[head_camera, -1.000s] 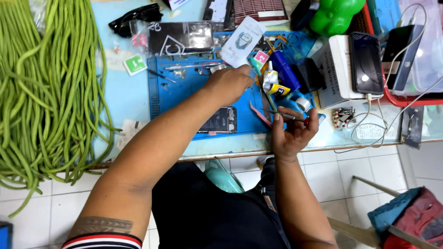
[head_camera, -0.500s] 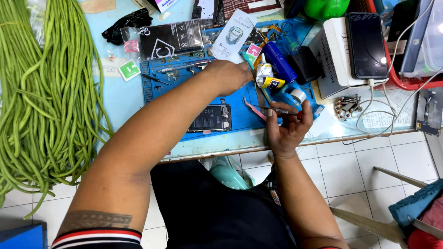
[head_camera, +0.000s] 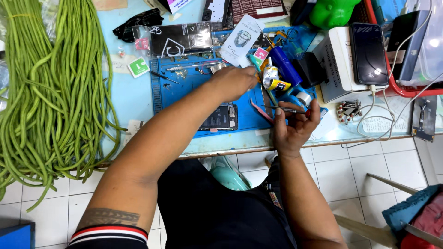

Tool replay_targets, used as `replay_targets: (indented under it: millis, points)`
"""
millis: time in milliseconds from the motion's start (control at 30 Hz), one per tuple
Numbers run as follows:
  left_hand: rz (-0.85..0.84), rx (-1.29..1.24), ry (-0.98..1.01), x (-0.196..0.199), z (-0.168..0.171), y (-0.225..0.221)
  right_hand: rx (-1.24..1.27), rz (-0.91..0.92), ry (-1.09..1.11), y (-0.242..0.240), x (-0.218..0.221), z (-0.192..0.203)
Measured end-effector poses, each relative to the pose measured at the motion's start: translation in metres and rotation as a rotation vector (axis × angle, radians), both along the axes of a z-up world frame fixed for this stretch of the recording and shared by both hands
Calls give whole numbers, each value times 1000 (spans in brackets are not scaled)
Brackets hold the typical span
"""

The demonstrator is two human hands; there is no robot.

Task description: The person disassembles a mobile phone using a screwdriver and tweezers, removes the battery, and then reassembles the internal components on the repair mat.

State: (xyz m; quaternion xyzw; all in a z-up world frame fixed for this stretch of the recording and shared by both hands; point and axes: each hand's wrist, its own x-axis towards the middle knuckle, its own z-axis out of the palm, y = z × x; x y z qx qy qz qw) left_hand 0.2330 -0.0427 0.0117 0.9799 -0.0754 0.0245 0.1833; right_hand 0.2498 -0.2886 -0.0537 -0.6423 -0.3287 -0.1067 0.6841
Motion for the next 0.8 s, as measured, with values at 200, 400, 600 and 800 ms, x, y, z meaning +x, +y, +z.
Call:
replay_targets:
  millis: [200, 400, 600, 800]
  points:
    - [-3, 201, 124, 12, 3, -10, -17, -1, 27, -2, 0, -3]
    - [-43, 243, 132, 25, -17, -13, -3, 4, 42, -2, 1, 0]
    - [124, -492, 89, 14, -3, 31, 14, 43, 28, -9, 5, -9]
    - [171, -1099, -55, -60, 6, 77, 48, 38, 54, -11, 10, -13]
